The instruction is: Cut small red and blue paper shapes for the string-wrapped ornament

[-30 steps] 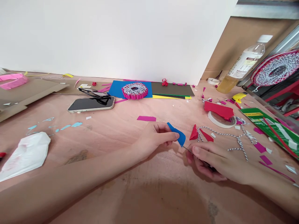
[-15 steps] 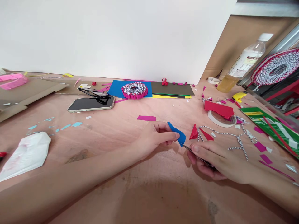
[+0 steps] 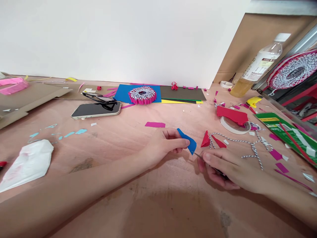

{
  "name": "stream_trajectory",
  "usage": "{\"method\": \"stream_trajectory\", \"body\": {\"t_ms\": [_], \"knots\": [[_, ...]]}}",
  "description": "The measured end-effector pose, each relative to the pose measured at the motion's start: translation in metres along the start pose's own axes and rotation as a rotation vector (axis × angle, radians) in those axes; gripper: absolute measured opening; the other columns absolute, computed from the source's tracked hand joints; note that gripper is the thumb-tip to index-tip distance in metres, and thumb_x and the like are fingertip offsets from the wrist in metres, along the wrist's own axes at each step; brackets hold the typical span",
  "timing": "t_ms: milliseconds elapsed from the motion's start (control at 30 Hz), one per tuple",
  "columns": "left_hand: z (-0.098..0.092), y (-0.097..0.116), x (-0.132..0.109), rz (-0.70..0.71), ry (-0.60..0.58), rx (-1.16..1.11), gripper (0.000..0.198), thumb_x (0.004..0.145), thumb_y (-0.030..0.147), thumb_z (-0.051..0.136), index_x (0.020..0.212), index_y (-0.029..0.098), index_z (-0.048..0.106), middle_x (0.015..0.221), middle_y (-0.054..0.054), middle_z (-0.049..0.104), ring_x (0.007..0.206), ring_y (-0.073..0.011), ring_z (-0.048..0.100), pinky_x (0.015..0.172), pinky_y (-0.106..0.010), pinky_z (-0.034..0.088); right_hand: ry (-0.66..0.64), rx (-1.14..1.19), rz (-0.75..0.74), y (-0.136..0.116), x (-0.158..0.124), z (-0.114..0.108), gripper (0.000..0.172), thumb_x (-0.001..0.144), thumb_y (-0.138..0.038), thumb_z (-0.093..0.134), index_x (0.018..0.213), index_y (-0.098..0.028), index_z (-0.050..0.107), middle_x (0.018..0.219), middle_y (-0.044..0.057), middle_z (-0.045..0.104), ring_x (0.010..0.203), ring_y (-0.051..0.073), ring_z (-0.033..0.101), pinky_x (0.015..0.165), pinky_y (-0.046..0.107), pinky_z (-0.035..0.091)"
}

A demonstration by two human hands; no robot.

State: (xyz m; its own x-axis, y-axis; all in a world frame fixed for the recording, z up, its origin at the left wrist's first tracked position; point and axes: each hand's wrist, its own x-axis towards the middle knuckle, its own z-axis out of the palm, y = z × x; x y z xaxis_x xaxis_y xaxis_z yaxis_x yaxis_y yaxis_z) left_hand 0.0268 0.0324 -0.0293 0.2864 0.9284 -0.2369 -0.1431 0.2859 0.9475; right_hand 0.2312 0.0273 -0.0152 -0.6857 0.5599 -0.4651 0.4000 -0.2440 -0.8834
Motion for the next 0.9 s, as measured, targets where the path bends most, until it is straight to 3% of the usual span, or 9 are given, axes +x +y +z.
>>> {"method": "stream_trajectory", "body": {"t_ms": [900], "knots": [[-0.0015, 0.0008, 0.0002, 0.032, -0.069, 0.087, 0.016, 0.068, 0.023, 0.070, 0.059, 0.013, 0.061, 0.053, 0.002, 0.052, 0.051, -0.0076, 0.045, 0.051, -0.021, 0.034, -0.030, -0.128, 0.024, -0.0054, -0.0019, -0.0010, 0.039, 0.095, -0.045, 0.027, 0.074, -0.019, 0.047, 0.043, -0.007, 0.041, 0.036, 0.006, 0.029, 0.035, 0.017, 0.020]]}}
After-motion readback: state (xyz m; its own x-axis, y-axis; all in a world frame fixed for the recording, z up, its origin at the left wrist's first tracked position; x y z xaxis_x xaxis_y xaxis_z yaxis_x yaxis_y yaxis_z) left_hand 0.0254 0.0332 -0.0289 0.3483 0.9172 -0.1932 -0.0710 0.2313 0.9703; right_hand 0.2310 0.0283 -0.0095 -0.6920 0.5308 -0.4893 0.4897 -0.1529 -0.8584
